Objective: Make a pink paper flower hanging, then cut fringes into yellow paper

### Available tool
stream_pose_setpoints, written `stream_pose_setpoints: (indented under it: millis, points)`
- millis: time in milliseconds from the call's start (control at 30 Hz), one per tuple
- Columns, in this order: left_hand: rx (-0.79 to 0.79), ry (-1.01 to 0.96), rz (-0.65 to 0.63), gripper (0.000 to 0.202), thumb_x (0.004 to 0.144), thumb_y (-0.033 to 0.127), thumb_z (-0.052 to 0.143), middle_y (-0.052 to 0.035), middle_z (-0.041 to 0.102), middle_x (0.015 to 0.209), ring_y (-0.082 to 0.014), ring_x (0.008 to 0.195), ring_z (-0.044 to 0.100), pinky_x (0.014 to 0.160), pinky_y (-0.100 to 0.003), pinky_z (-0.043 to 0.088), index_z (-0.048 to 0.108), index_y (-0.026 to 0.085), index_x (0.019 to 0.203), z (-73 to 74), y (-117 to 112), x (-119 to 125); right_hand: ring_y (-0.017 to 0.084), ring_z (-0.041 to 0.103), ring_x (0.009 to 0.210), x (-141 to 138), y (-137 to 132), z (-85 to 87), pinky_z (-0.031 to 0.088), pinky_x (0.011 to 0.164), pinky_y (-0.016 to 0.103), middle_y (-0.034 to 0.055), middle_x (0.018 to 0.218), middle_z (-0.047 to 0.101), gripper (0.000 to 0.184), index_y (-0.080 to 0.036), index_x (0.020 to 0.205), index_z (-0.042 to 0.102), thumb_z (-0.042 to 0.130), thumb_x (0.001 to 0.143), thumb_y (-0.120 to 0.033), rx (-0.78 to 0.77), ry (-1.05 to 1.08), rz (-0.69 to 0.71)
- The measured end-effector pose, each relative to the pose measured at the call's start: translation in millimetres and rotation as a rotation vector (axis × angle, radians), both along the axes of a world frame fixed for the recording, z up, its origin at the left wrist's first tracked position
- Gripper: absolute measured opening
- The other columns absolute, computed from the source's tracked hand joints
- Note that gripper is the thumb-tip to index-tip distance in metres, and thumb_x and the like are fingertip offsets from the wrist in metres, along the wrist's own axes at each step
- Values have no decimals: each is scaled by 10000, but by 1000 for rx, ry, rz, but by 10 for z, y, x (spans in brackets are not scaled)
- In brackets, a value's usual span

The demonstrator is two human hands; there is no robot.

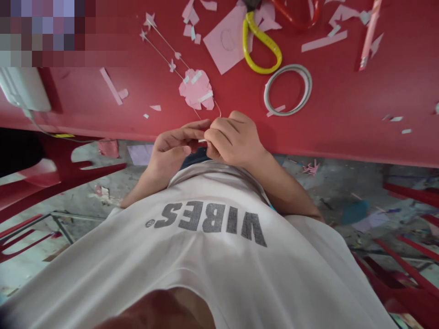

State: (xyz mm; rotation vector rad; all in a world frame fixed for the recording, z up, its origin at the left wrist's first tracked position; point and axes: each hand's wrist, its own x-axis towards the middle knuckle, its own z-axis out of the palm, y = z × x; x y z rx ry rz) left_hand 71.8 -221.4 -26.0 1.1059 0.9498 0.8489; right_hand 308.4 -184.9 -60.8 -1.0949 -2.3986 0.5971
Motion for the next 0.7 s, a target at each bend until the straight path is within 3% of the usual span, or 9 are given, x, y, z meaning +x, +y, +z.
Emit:
stream_pose_setpoints:
  millis: [133, 300, 400, 567, 700]
  points:
    - [128, 113, 138, 613, 1002, 744, 736, -91, 735, 1504, -239, 1087, 797, 912, -420, 696, 679, 354, 1471, -36, -21, 4, 233, 577, 801, 7, 2, -78, 437, 806, 461, 46, 901, 648, 337, -279, 995, 633, 438, 1123, -524, 70, 100, -13]
    - [559, 477, 216, 179, 1031, 341, 795, -58, 772, 1148, -217, 1023, 762, 858, -374, 651, 810, 300, 1205, 31, -21, 0, 237, 597, 812, -50, 46, 45, 439, 834, 468, 43, 889, 672, 179, -264, 951, 643, 573, 1034, -407, -36, 70, -50]
    - [647, 533, 237, 146, 1051, 222, 722, -52, 759, 1120, -199, 974, 753, 821, -360, 624, 816, 294, 1136, 2, -6, 10, 252, 600, 812, -82, 77, 119, 446, 839, 477, 55, 881, 687, 113, -258, 938, 666, 611, 983, -347, -83, 49, -39]
    - [687, 579, 287, 108, 1056, 265, 694, -68, 747, 1111, -226, 941, 724, 803, -411, 600, 797, 296, 1056, -105, 18, 25, 257, 626, 818, -88, 81, 185, 458, 851, 481, 54, 923, 747, 95, -256, 969, 713, 641, 960, -318, -126, 50, -55]
    - [673, 672, 329, 140, 1058, 374, 688, -92, 746, 1125, -279, 1017, 713, 905, -492, 609, 768, 284, 987, -142, 65, 0, 234, 662, 808, -63, 99, 269, 473, 850, 461, 36, 953, 792, 133, -263, 1053, 751, 643, 1000, -320, -159, 132, -78]
